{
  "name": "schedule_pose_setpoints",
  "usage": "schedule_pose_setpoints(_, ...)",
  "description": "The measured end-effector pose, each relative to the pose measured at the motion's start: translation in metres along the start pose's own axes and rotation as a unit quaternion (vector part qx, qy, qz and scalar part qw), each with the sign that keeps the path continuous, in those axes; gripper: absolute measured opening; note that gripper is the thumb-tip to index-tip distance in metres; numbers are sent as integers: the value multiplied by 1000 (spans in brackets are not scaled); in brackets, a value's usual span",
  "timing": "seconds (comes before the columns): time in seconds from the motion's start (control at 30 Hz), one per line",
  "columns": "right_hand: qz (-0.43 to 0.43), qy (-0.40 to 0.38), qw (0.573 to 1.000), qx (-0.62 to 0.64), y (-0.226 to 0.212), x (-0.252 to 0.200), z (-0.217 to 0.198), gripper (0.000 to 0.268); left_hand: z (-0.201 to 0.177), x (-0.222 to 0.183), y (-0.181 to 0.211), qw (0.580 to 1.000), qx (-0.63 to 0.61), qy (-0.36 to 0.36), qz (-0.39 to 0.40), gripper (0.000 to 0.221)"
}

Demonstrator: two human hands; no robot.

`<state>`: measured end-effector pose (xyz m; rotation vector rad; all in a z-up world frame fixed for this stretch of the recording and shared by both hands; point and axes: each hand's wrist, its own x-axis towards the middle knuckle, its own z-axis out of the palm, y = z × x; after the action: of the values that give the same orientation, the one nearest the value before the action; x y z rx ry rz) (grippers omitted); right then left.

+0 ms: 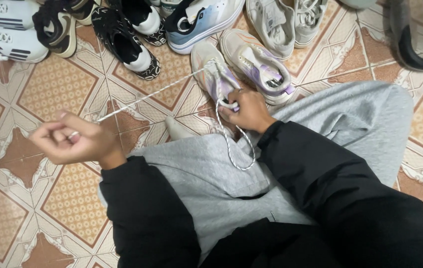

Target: The person is sitting on the floor, lacing and unlacing several different pairs of sneakers by threading laces through the eyelets.

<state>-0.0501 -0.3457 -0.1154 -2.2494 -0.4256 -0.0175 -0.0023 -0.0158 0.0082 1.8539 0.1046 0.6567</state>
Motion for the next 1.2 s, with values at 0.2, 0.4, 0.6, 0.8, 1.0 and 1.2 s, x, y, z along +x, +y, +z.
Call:
schedule_pose_setpoints(0.2, 4, -9, 998, 63, 2, 1, 2, 20, 7, -13, 32, 955, 5, -282, -91, 23)
schedule_pose_setpoints(0.4, 14, -19, 993, 118, 9, 1, 3, 23, 37, -86, 82, 823, 2, -542, -172, 38)
schedule_pose_setpoints(0.6, 54, 4, 987, 151, 20, 7, 12, 25, 49, -99, 73, 742, 18, -644, -186, 47)
schedule_pose_setpoints(0.8, 134, 89, 979, 124, 20, 36, 26, 18, 74, -113, 44, 885, 250, -391, 27, 26)
schedule_pose_setpoints(1.0, 138, 135, 976, 99, 37, 58, 45, 27, 104, -136, -6, 918, 229, -322, -30, 57)
schedule_pose_setpoints(1.2, 150, 169, 968, 105, 53, 70, 51, 14, 119, -139, -31, 908, 197, -336, -155, 78)
